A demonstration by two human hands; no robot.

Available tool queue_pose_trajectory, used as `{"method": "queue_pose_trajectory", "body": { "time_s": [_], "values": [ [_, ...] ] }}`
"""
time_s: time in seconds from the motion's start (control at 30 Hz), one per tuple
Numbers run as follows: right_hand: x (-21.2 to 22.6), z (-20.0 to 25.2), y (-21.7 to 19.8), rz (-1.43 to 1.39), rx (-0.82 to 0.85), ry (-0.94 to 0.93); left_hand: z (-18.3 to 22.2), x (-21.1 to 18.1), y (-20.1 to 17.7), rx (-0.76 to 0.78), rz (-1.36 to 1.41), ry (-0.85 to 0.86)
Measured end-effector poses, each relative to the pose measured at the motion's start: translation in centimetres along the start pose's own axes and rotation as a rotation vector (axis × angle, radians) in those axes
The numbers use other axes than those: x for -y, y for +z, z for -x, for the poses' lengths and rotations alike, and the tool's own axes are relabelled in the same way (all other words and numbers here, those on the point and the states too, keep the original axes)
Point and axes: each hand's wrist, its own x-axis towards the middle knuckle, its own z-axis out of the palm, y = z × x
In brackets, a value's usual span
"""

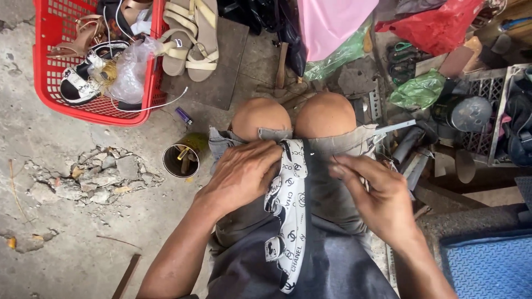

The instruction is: A person is manually repairing a sandal by stitching the upper strap to the sole using a hand tool and thread.

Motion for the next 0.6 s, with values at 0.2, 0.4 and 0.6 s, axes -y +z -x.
{"method": "queue_pose_trajectory", "body": {
  "time_s": [0.2,0.4,0.6],
  "values": [
    [0.0,-2.0,2.3,0.282,-0.048,-0.048,0.5,0.4,0.9,-0.039,-0.002,-0.035],
    [1.2,-1.8,0.6,0.261,0.162,0.051,0.3,-0.4,0.9,-0.039,-0.038,-0.019],
    [-0.4,-3.1,-1.2,0.356,0.399,-0.235,0.6,-0.4,1.5,-0.009,-0.249,0.036]
  ]
}}
